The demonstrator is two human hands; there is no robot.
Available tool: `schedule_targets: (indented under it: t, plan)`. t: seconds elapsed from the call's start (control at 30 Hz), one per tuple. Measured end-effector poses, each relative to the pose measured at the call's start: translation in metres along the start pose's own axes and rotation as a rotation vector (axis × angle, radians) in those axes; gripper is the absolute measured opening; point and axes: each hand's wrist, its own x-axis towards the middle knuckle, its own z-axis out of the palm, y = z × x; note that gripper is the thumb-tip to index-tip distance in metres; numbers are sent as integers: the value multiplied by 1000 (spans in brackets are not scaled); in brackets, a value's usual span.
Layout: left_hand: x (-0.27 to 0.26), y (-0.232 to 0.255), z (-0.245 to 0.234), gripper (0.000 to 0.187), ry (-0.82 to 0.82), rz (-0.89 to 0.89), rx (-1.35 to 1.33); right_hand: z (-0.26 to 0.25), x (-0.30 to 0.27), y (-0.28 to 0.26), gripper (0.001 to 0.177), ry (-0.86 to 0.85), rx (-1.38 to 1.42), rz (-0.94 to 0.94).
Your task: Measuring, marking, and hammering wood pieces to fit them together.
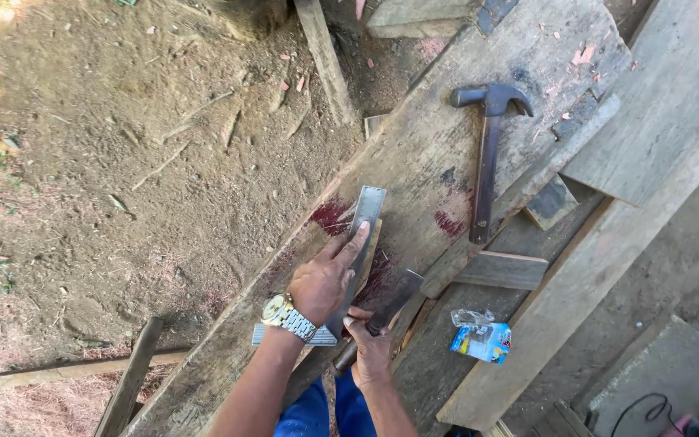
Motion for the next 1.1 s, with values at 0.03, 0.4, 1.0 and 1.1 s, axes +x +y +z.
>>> schedule_targets:
  t: [0.03, 0.4, 1.0, 1.1]
  plan:
    - [0, 2, 0, 86, -5, 4, -1, -2, 0, 1, 23, 6, 2, -2]
    - [2, 8, -10, 86, 8, 13, -20, 5, -3, 0, 22, 16, 2, -12]
    - [4, 10, -9, 85, 0, -3, -6, 16, -12, -16, 20, -28, 69, 45]
    - [4, 12, -9, 85, 11, 0, -13, 13, -12, -12, 20, -40, 76, 36]
